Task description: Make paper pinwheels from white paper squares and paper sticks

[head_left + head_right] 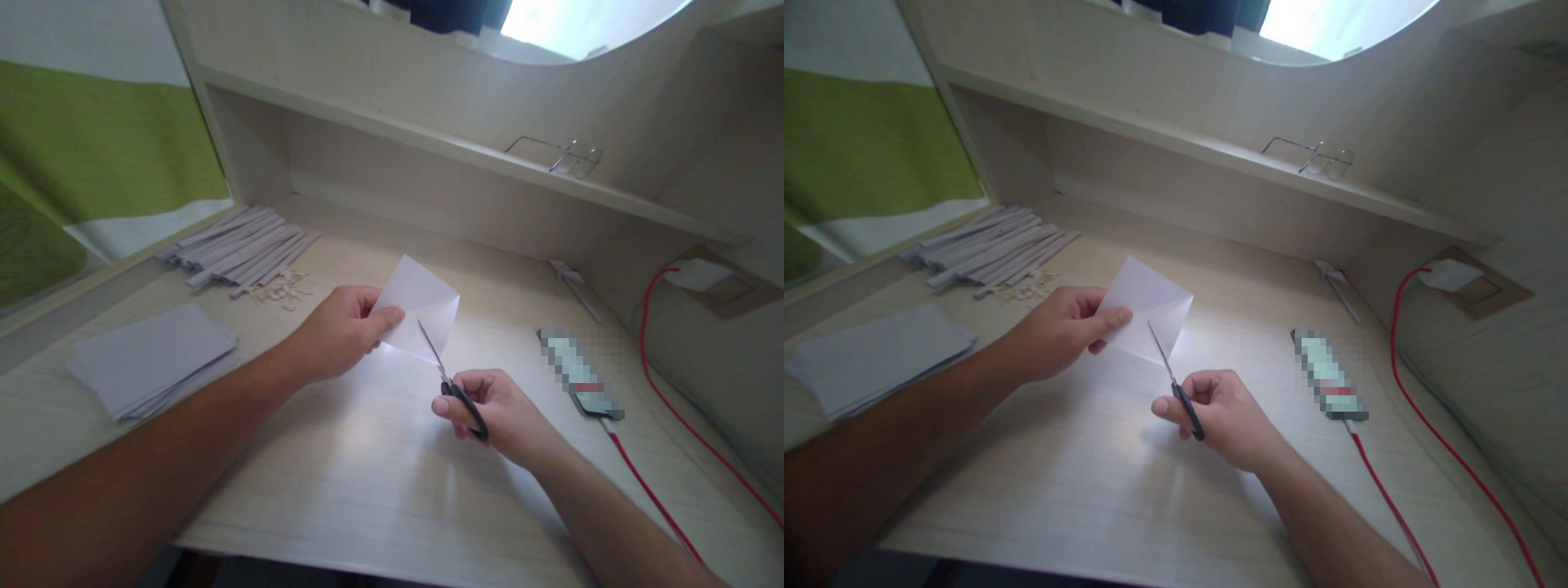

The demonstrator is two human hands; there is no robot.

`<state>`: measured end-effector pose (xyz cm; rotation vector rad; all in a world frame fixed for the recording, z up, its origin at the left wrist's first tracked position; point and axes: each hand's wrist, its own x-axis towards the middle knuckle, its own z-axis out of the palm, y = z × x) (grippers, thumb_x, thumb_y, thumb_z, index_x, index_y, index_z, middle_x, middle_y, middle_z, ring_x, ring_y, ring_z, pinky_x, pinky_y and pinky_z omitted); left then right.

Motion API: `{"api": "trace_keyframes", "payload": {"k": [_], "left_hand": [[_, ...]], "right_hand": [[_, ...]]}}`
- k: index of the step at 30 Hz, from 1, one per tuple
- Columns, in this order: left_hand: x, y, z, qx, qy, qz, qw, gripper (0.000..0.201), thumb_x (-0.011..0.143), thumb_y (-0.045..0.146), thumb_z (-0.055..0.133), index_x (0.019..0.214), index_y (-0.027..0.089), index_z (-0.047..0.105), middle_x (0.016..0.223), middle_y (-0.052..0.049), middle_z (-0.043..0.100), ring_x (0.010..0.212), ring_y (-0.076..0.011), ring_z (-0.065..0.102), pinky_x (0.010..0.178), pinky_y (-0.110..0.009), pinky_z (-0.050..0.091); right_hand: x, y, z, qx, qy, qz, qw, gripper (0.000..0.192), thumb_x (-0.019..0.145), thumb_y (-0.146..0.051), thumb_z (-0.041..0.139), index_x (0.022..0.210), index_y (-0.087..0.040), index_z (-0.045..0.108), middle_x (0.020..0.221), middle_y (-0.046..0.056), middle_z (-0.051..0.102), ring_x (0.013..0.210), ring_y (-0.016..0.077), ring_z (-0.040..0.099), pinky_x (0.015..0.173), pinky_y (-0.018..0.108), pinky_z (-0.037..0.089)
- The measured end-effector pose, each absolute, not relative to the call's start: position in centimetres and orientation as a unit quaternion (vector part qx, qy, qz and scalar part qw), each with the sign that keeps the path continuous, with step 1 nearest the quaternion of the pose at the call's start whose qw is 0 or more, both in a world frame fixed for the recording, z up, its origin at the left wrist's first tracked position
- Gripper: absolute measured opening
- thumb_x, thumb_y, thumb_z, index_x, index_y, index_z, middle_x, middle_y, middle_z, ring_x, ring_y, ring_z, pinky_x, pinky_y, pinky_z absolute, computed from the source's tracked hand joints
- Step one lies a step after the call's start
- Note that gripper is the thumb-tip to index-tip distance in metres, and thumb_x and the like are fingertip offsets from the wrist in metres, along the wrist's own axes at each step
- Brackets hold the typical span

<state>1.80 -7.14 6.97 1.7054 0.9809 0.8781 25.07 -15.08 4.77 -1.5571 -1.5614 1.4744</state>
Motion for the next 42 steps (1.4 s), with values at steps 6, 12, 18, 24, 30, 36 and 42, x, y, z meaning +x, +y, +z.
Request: {"api": "trace_keyframes", "payload": {"k": [6, 12, 18, 24, 30, 36, 42], "left_hand": [[1.9, -7.3, 6.9, 0.695, 0.403, 0.359, 0.475, 0.031, 0.09, 0.036, 0.06, 0.066, 0.016, 0.058, 0.055, 0.004, 0.049, 0.051, -0.0107, 0.043, 0.049, -0.025, 0.028], [1.7, -7.3, 7.0, 0.693, 0.403, 0.362, 0.476, 0.031, 0.089, 0.037, 0.06, 0.066, 0.017, 0.058, 0.055, 0.004, 0.049, 0.05, -0.0109, 0.043, 0.049, -0.025, 0.029], [1.8, -7.3, 7.1, 0.694, 0.406, 0.359, 0.473, 0.032, 0.09, 0.037, 0.06, 0.065, 0.017, 0.058, 0.055, 0.004, 0.049, 0.05, -0.0108, 0.042, 0.049, -0.025, 0.028], [1.9, -7.4, 7.1, 0.69, 0.408, 0.361, 0.476, 0.031, 0.09, 0.036, 0.06, 0.066, 0.016, 0.058, 0.055, 0.004, 0.05, 0.051, -0.0107, 0.043, 0.049, -0.025, 0.029], [1.1, -6.7, 7.3, 0.679, 0.439, 0.402, 0.43, 0.034, 0.09, 0.039, 0.061, 0.063, 0.017, 0.057, 0.052, 0.003, 0.052, 0.048, -0.0105, 0.045, 0.048, -0.025, 0.031], [0.2, -5.1, 7.1, 0.634, 0.483, 0.478, 0.369, 0.034, 0.089, 0.039, 0.063, 0.063, 0.018, 0.056, 0.05, 0.002, 0.054, 0.045, -0.011, 0.047, 0.047, -0.024, 0.034], [0.4, -5.6, 7.0, 0.693, 0.431, 0.384, 0.432, 0.035, 0.088, 0.039, 0.064, 0.062, 0.018, 0.055, 0.051, 0.003, 0.051, 0.046, -0.0096, 0.043, 0.047, -0.024, 0.028]], "right_hand": [[25.0, -15.1, 4.8, -0.574, -0.573, 0.533, 0.242, 0.047, 0.076, -0.056, 0.08, 0.059, -0.018, 0.059, 0.051, -0.004, 0.053, 0.046, 0.0079, 0.038, 0.047, 0.026, 0.025], [25.1, -15.0, 4.7, -0.576, -0.576, 0.526, 0.246, 0.047, 0.075, -0.057, 0.08, 0.058, -0.018, 0.059, 0.052, -0.003, 0.053, 0.048, 0.0087, 0.039, 0.049, 0.026, 0.026], [25.1, -15.1, 4.7, -0.574, -0.577, 0.53, 0.238, 0.046, 0.077, -0.055, 0.079, 0.06, -0.017, 0.06, 0.053, -0.003, 0.054, 0.047, 0.0079, 0.04, 0.047, 0.025, 0.025], [25.2, -15.0, 4.5, -0.569, -0.571, 0.541, 0.239, 0.047, 0.078, -0.056, 0.08, 0.061, -0.017, 0.06, 0.052, -0.003, 0.054, 0.045, 0.0073, 0.04, 0.045, 0.024, 0.024], [24.9, -15.1, 4.9, -0.558, -0.56, 0.566, 0.234, 0.043, 0.077, -0.05, 0.081, 0.063, -0.016, 0.059, 0.053, -0.003, 0.055, 0.046, 0.0069, 0.04, 0.046, 0.024, 0.025], [25.4, -14.7, 5.0, -0.565, -0.574, 0.556, 0.206, 0.038, 0.075, -0.044, 0.083, 0.062, -0.016, 0.06, 0.055, -0.003, 0.054, 0.048, 0.0074, 0.04, 0.047, 0.024, 0.026], [26.1, -13.9, 4.3, -0.566, -0.513, 0.44, 0.472, 0.027, 0.082, -0.043, 0.079, 0.085, -0.018, 0.07, 0.07, 0.001, 0.067, 0.062, 0.0131, 0.058, 0.061, 0.026, 0.043]]}}
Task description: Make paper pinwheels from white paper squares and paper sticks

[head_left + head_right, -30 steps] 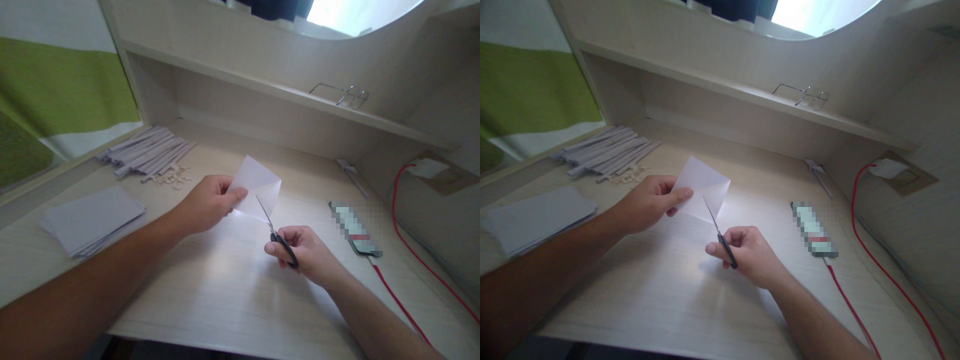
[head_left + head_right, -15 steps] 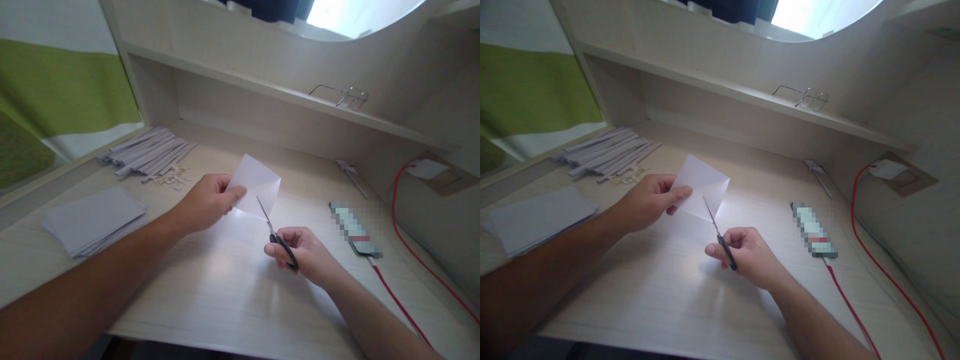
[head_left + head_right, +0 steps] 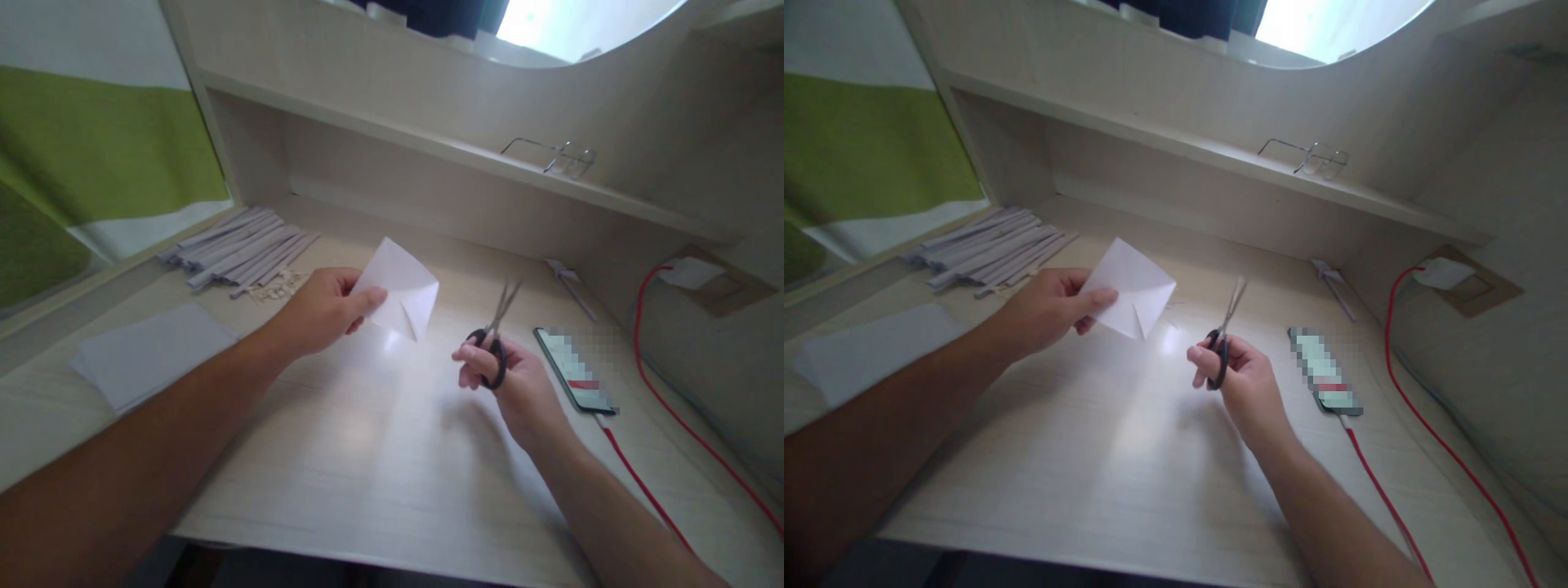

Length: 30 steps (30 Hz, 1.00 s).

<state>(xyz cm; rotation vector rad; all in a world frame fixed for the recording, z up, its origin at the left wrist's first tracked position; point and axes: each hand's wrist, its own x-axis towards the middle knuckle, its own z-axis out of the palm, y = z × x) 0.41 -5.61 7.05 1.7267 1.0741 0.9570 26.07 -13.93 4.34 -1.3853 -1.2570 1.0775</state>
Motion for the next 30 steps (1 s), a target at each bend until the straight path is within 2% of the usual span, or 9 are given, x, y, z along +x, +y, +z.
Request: {"api": "trace_keyframes", "payload": {"k": [2, 3, 6, 9, 12, 14, 16, 24, 30], "left_hand": [[0.8, -6.3, 7.1, 0.739, 0.356, 0.277, 0.501, 0.034, 0.088, 0.038, 0.065, 0.063, 0.017, 0.056, 0.054, 0.003, 0.05, 0.05, -0.0093, 0.043, 0.048, -0.024, 0.027], [1.0, -6.7, 7.0, 0.753, 0.32, 0.224, 0.53, 0.034, 0.088, 0.038, 0.065, 0.063, 0.016, 0.057, 0.056, 0.003, 0.05, 0.052, -0.0094, 0.043, 0.049, -0.024, 0.028], [1.7, -7.4, 6.6, 0.759, 0.267, 0.142, 0.576, 0.033, 0.089, 0.041, 0.065, 0.068, 0.015, 0.062, 0.061, 0.003, 0.051, 0.055, -0.0102, 0.045, 0.051, -0.023, 0.03], [2.5, -7.4, 5.5, 0.735, 0.314, 0.197, 0.568, 0.034, 0.086, 0.045, 0.067, 0.07, 0.015, 0.064, 0.061, 0.002, 0.055, 0.056, -0.0113, 0.049, 0.052, -0.023, 0.033], [3.5, -7.4, 4.3, 0.659, 0.375, 0.276, 0.591, 0.033, 0.079, 0.047, 0.073, 0.078, 0.015, 0.067, 0.064, 0.0, 0.06, 0.055, -0.0124, 0.053, 0.053, -0.024, 0.039], [4.2, -7.7, 3.7, 0.628, 0.375, 0.259, 0.631, 0.034, 0.077, 0.048, 0.074, 0.082, 0.014, 0.069, 0.066, -0.001, 0.063, 0.056, -0.0135, 0.055, 0.053, -0.025, 0.042], [4.6, -8.3, 3.4, 0.641, 0.341, 0.214, 0.653, 0.033, 0.079, 0.046, 0.073, 0.074, 0.014, 0.068, 0.064, -0.003, 0.064, 0.057, -0.0137, 0.056, 0.055, -0.025, 0.042], [4.4, -8.9, 4.1, 0.633, 0.344, 0.291, 0.629, 0.029, 0.084, 0.039, 0.064, 0.068, 0.015, 0.06, 0.058, 0.002, 0.055, 0.054, -0.0104, 0.048, 0.055, -0.024, 0.034], [4.5, -8.5, 4.3, 0.626, 0.331, 0.324, 0.628, 0.032, 0.085, 0.041, 0.062, 0.068, 0.015, 0.059, 0.057, 0.002, 0.053, 0.054, -0.0105, 0.047, 0.055, -0.024, 0.036]], "right_hand": [[26.1, -13.8, 4.1, -0.542, -0.486, 0.426, 0.537, 0.03, 0.078, -0.041, 0.083, 0.096, -0.02, 0.072, 0.089, 0.003, 0.072, 0.075, 0.0155, 0.064, 0.067, 0.026, 0.047], [26.1, -13.8, 3.9, -0.532, -0.483, 0.442, 0.536, 0.032, 0.075, -0.04, 0.085, 0.097, -0.021, 0.072, 0.094, 0.003, 0.072, 0.078, 0.0161, 0.064, 0.068, 0.026, 0.048], [26.0, -14.0, 3.6, -0.514, -0.491, 0.53, 0.462, 0.032, 0.065, -0.035, 0.091, 0.086, -0.017, 0.075, 0.082, 0.003, 0.07, 0.07, 0.015, 0.061, 0.063, 0.026, 0.047], [25.7, -14.5, 3.5, -0.522, -0.489, 0.554, 0.426, 0.031, 0.063, -0.034, 0.092, 0.079, -0.013, 0.076, 0.072, 0.002, 0.067, 0.061, 0.0129, 0.055, 0.056, 0.025, 0.042], [25.4, -14.7, 3.3, -0.532, -0.476, 0.504, 0.487, 0.029, 0.068, -0.034, 0.09, 0.084, -0.014, 0.078, 0.075, 0.004, 0.07, 0.064, 0.0136, 0.057, 0.058, 0.025, 0.044], [25.2, -14.7, 3.2, -0.527, -0.463, 0.483, 0.524, 0.028, 0.07, -0.034, 0.089, 0.088, -0.014, 0.078, 0.08, 0.005, 0.073, 0.068, 0.0151, 0.06, 0.062, 0.026, 0.047], [25.1, -14.6, 3.1, -0.519, -0.452, 0.48, 0.544, 0.026, 0.072, -0.034, 0.088, 0.086, -0.015, 0.078, 0.08, 0.005, 0.073, 0.068, 0.0155, 0.061, 0.063, 0.027, 0.049], [25.2, -14.3, 2.5, -0.487, -0.45, 0.526, 0.532, 0.021, 0.076, -0.033, 0.086, 0.079, -0.014, 0.076, 0.076, 0.005, 0.071, 0.063, 0.0155, 0.062, 0.06, 0.028, 0.052], [25.4, -14.3, 2.6, -0.481, -0.465, 0.516, 0.535, 0.021, 0.079, -0.032, 0.084, 0.075, -0.014, 0.073, 0.07, 0.004, 0.07, 0.061, 0.0154, 0.061, 0.063, 0.03, 0.048]]}}
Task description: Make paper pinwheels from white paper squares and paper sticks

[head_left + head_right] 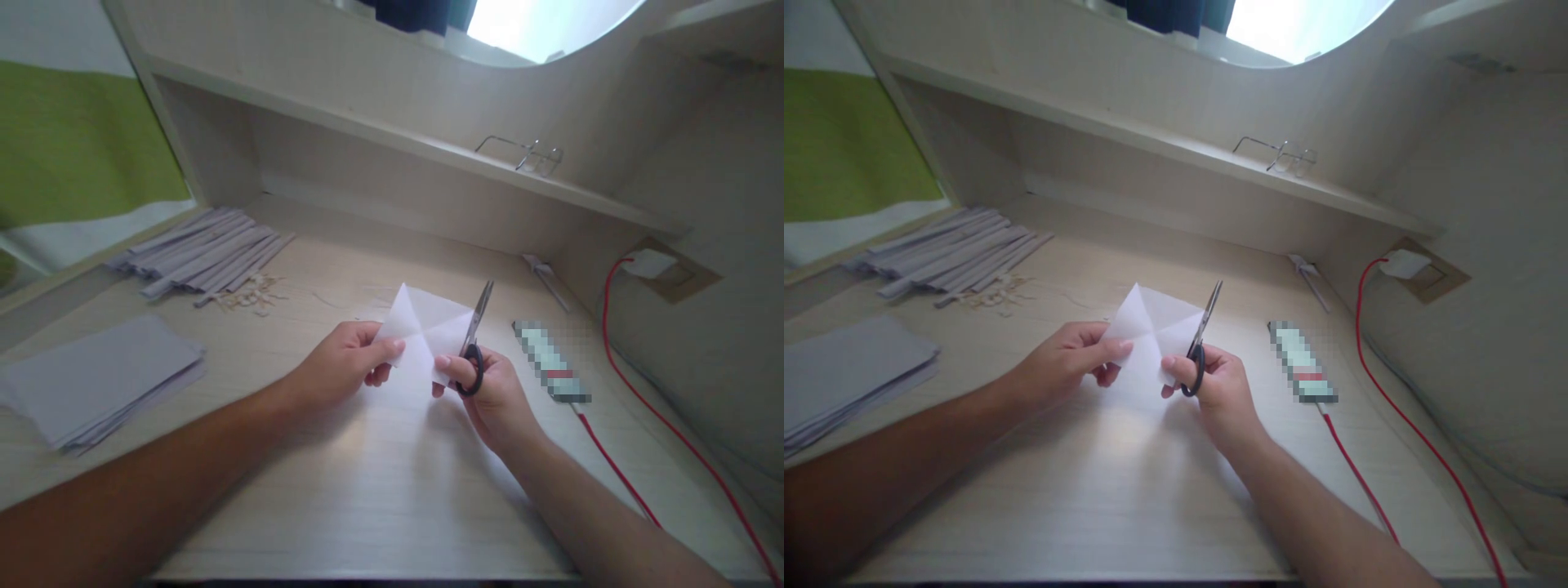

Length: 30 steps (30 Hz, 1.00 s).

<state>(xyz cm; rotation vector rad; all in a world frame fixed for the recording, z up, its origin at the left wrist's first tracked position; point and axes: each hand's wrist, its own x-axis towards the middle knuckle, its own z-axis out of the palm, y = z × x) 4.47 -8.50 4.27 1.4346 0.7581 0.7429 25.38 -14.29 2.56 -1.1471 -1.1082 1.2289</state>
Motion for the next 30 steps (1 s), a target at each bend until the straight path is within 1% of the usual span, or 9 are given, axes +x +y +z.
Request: {"api": "trace_keyframes", "payload": {"k": [3, 6, 8, 11, 15, 17, 21, 24, 30], "left_hand": [[4.5, -8.4, 4.3, 0.611, 0.343, 0.338, 0.628, 0.031, 0.084, 0.041, 0.063, 0.067, 0.016, 0.057, 0.056, 0.003, 0.052, 0.052, -0.0111, 0.047, 0.053, -0.025, 0.037], [4.2, -8.2, 4.6, 0.619, 0.366, 0.366, 0.591, 0.03, 0.083, 0.04, 0.062, 0.064, 0.017, 0.055, 0.055, 0.003, 0.051, 0.051, -0.0119, 0.047, 0.053, -0.026, 0.037], [3.8, -7.9, 5.0, 0.635, 0.378, 0.398, 0.543, 0.032, 0.085, 0.038, 0.061, 0.062, 0.017, 0.054, 0.053, 0.002, 0.051, 0.052, -0.0119, 0.046, 0.054, -0.026, 0.036], [2.9, -7.5, 5.8, 0.649, 0.389, 0.449, 0.476, 0.035, 0.087, 0.036, 0.06, 0.058, 0.018, 0.052, 0.053, 0.002, 0.051, 0.053, -0.0116, 0.045, 0.055, -0.026, 0.035], [2.1, -7.1, 6.6, 0.634, 0.406, 0.489, 0.441, 0.035, 0.088, 0.033, 0.06, 0.057, 0.018, 0.052, 0.052, 0.002, 0.051, 0.051, -0.0112, 0.044, 0.055, -0.026, 0.034], [2.0, -7.0, 6.6, 0.617, 0.404, 0.502, 0.452, 0.035, 0.087, 0.033, 0.061, 0.057, 0.018, 0.051, 0.051, 0.003, 0.05, 0.05, -0.0112, 0.044, 0.054, -0.026, 0.034], [2.2, -7.0, 6.4, 0.585, 0.371, 0.504, 0.515, 0.033, 0.085, 0.032, 0.064, 0.059, 0.019, 0.051, 0.051, 0.003, 0.049, 0.05, -0.011, 0.045, 0.053, -0.026, 0.037], [2.4, -7.1, 6.4, 0.584, 0.357, 0.487, 0.542, 0.032, 0.086, 0.032, 0.064, 0.059, 0.018, 0.052, 0.052, 0.003, 0.049, 0.05, -0.011, 0.046, 0.053, -0.026, 0.038], [2.4, -7.2, 6.4, 0.598, 0.356, 0.472, 0.541, 0.034, 0.087, 0.033, 0.064, 0.059, 0.017, 0.052, 0.053, 0.003, 0.05, 0.051, -0.0104, 0.047, 0.053, -0.025, 0.036]], "right_hand": [[25.3, -14.3, 2.6, -0.478, -0.456, 0.508, 0.553, 0.021, 0.078, -0.032, 0.085, 0.074, -0.016, 0.071, 0.069, 0.002, 0.069, 0.061, 0.0147, 0.061, 0.065, 0.029, 0.047], [25.3, -14.1, 2.7, -0.487, -0.469, 0.507, 0.534, 0.023, 0.079, -0.035, 0.084, 0.076, -0.016, 0.071, 0.069, 0.002, 0.069, 0.06, 0.0151, 0.061, 0.065, 0.03, 0.047], [25.4, -14.1, 2.9, -0.5, -0.496, 0.511, 0.492, 0.027, 0.082, -0.04, 0.08, 0.075, -0.016, 0.07, 0.07, 0.003, 0.069, 0.061, 0.0155, 0.061, 0.064, 0.03, 0.046], [25.3, -14.3, 3.5, -0.515, -0.549, 0.522, 0.401, 0.033, 0.087, -0.046, 0.073, 0.076, -0.015, 0.071, 0.076, 0.005, 0.069, 0.065, 0.0151, 0.059, 0.065, 0.029, 0.044], [25.0, -14.8, 4.3, -0.51, -0.588, 0.544, 0.312, 0.035, 0.084, -0.05, 0.074, 0.086, -0.015, 0.071, 0.074, 0.001, 0.06, 0.066, 0.0133, 0.051, 0.061, 0.026, 0.038], [24.9, -15.0, 4.6, -0.511, -0.591, 0.556, 0.284, 0.037, 0.083, -0.052, 0.075, 0.083, -0.015, 0.069, 0.069, -0.001, 0.053, 0.063, 0.0119, 0.045, 0.058, 0.026, 0.033], [25.0, -15.1, 4.7, -0.52, -0.601, 0.55, 0.256, 0.043, 0.082, -0.054, 0.075, 0.068, -0.016, 0.058, 0.062, -0.004, 0.044, 0.058, 0.0102, 0.037, 0.055, 0.026, 0.026], [25.0, -15.1, 4.8, -0.516, -0.606, 0.548, 0.256, 0.045, 0.081, -0.055, 0.074, 0.066, -0.017, 0.056, 0.061, -0.004, 0.043, 0.058, 0.0101, 0.036, 0.055, 0.026, 0.025], [25.0, -15.2, 4.8, -0.51, -0.605, 0.556, 0.255, 0.045, 0.082, -0.055, 0.074, 0.066, -0.018, 0.054, 0.061, -0.004, 0.044, 0.057, 0.0103, 0.036, 0.054, 0.026, 0.024]]}}
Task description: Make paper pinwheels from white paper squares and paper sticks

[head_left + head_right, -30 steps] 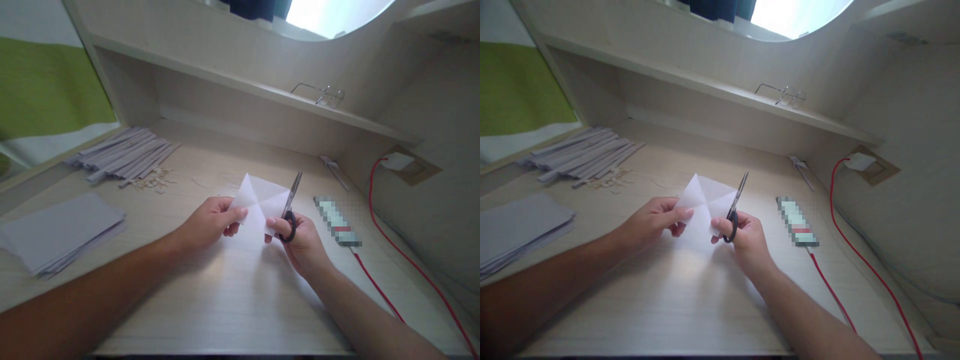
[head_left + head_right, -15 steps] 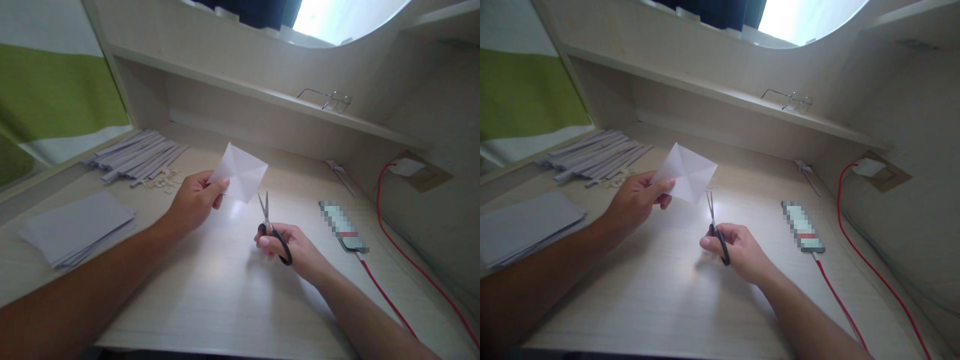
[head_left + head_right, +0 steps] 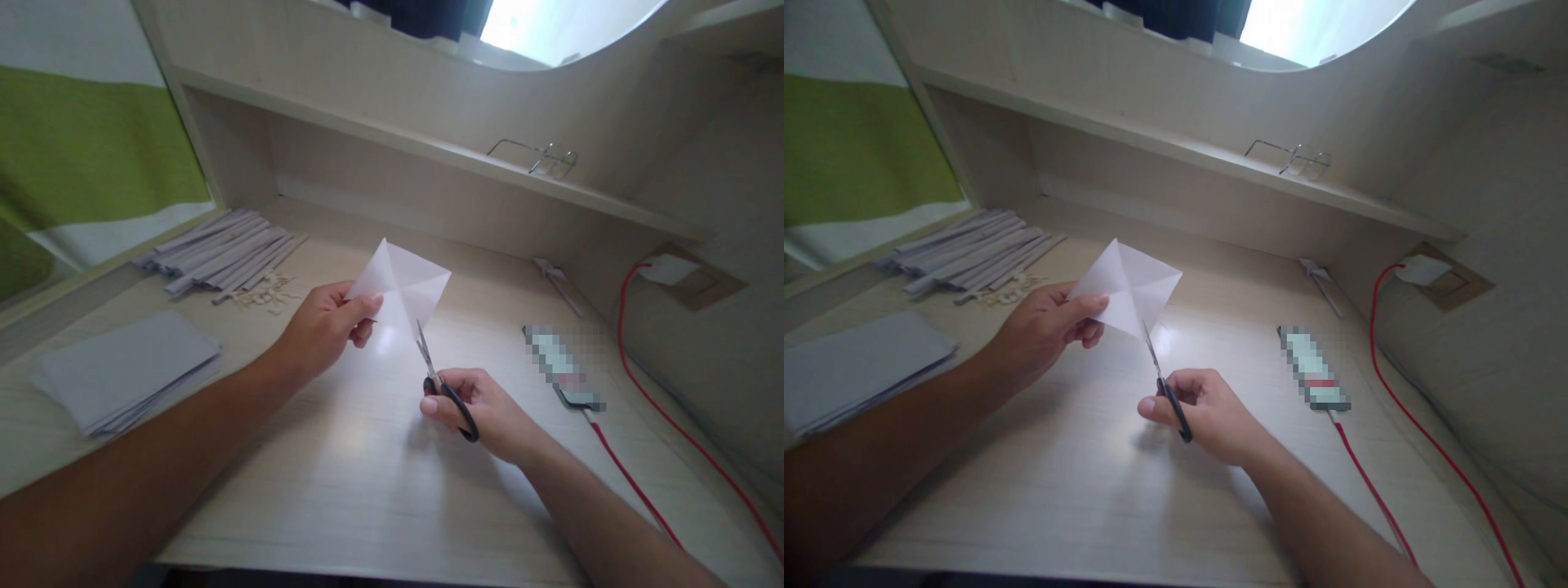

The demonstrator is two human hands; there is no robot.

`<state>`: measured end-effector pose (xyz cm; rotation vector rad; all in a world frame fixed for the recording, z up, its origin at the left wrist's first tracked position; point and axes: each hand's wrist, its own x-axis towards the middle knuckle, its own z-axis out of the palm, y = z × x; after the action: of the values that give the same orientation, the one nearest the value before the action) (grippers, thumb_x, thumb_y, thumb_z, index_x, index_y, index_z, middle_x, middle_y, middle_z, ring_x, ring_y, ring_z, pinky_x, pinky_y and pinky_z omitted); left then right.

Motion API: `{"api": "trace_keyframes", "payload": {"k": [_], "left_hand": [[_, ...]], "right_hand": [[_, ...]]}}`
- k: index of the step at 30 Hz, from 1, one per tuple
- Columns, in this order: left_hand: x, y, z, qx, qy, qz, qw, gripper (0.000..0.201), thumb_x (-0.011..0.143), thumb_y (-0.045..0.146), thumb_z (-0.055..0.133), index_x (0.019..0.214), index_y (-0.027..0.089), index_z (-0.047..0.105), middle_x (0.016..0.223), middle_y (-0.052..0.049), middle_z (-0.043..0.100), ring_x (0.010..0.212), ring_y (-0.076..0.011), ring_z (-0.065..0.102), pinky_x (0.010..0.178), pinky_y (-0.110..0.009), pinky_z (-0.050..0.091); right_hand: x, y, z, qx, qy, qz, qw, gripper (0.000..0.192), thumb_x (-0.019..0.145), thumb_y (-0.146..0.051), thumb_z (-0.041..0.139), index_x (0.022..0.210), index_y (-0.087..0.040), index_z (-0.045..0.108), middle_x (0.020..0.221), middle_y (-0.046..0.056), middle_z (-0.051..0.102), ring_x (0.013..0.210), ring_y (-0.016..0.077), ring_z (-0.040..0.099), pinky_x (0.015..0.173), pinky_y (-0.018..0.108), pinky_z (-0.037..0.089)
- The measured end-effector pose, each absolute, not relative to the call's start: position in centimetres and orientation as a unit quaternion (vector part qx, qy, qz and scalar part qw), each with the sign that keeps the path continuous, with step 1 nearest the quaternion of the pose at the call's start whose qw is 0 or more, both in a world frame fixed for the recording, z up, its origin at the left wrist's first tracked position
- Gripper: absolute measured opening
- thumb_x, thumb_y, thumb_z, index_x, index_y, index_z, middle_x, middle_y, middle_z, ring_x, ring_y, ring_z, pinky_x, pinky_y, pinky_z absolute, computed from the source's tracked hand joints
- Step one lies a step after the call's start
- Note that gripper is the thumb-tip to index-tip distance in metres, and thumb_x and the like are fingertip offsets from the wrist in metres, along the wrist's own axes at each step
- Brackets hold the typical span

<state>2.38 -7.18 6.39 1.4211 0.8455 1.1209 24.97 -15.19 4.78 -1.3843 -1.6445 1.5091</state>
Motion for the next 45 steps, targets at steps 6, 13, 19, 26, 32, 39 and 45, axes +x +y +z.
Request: {"api": "trace_keyframes", "payload": {"k": [6, 13, 19, 26, 32, 39, 45], "left_hand": [[2.41, -7.23, 6.19, 0.596, 0.347, 0.46, 0.559, 0.033, 0.087, 0.034, 0.066, 0.061, 0.017, 0.053, 0.054, 0.003, 0.05, 0.051, -0.0104, 0.047, 0.053, -0.025, 0.037], [2.36, -7.16, 6.06, 0.599, 0.346, 0.449, 0.565, 0.03, 0.086, 0.036, 0.066, 0.067, 0.016, 0.057, 0.056, 0.003, 0.051, 0.053, -0.0109, 0.048, 0.053, -0.024, 0.038], [2.41, -7.03, 5.99, 0.594, 0.348, 0.445, 0.573, 0.028, 0.084, 0.037, 0.068, 0.069, 0.015, 0.058, 0.058, 0.002, 0.051, 0.054, -0.0113, 0.049, 0.054, -0.025, 0.039], [2.09, -6.94, 5.99, 0.615, 0.386, 0.433, 0.535, 0.025, 0.079, 0.031, 0.068, 0.062, 0.016, 0.057, 0.056, 0.002, 0.055, 0.054, -0.0121, 0.05, 0.055, -0.026, 0.039], [2.13, -7.08, 6.21, 0.636, 0.41, 0.402, 0.515, 0.028, 0.075, 0.029, 0.067, 0.053, 0.017, 0.054, 0.051, 0.002, 0.053, 0.051, -0.012, 0.047, 0.053, -0.026, 0.036], [2.35, -7.26, 6.42, 0.633, 0.406, 0.385, 0.535, 0.025, 0.074, 0.027, 0.065, 0.053, 0.017, 0.055, 0.05, 0.002, 0.053, 0.05, -0.0115, 0.047, 0.053, -0.026, 0.036], [2.35, -7.31, 6.37, 0.625, 0.392, 0.396, 0.547, 0.026, 0.078, 0.029, 0.063, 0.056, 0.017, 0.056, 0.052, 0.002, 0.054, 0.051, -0.0118, 0.049, 0.053, -0.026, 0.037]], "right_hand": [[25.03, -15.13, 4.77, -0.517, -0.603, 0.553, 0.254, 0.046, 0.081, -0.056, 0.074, 0.066, -0.018, 0.055, 0.06, -0.004, 0.044, 0.057, 0.0105, 0.036, 0.054, 0.026, 0.024], [25.01, -15.08, 4.73, -0.515, -0.606, 0.55, 0.257, 0.046, 0.081, -0.056, 0.075, 0.064, -0.018, 0.055, 0.06, -0.004, 0.043, 0.056, 0.0102, 0.035, 0.054, 0.026, 0.024], [25.0, -15.1, 4.64, -0.526, -0.598, 0.549, 0.255, 0.047, 0.08, -0.057, 0.075, 0.064, -0.018, 0.054, 0.059, -0.004, 0.044, 0.056, 0.0102, 0.036, 0.054, 0.026, 0.024], [24.8, -15.31, 4.59, -0.549, -0.591, 0.531, 0.259, 0.046, 0.076, -0.059, 0.078, 0.07, -0.018, 0.06, 0.063, -0.003, 0.047, 0.058, 0.0112, 0.039, 0.054, 0.027, 0.026], [24.88, -15.49, 4.2, -0.57, -0.608, 0.488, 0.261, 0.044, 0.076, -0.057, 0.081, 0.071, -0.018, 0.062, 0.066, -0.002, 0.05, 0.06, 0.0121, 0.043, 0.053, 0.026, 0.028], [24.87, -15.49, 4.2, -0.575, -0.615, 0.476, 0.255, 0.044, 0.077, -0.057, 0.08, 0.071, -0.018, 0.06, 0.066, -0.003, 0.049, 0.061, 0.012, 0.042, 0.055, 0.027, 0.029], [24.83, -15.46, 4.42, -0.572, -0.617, 0.482, 0.246, 0.045, 0.077, -0.059, 0.079, 0.073, -0.017, 0.062, 0.066, -0.002, 0.049, 0.061, 0.012, 0.042, 0.056, 0.028, 0.029]]}}
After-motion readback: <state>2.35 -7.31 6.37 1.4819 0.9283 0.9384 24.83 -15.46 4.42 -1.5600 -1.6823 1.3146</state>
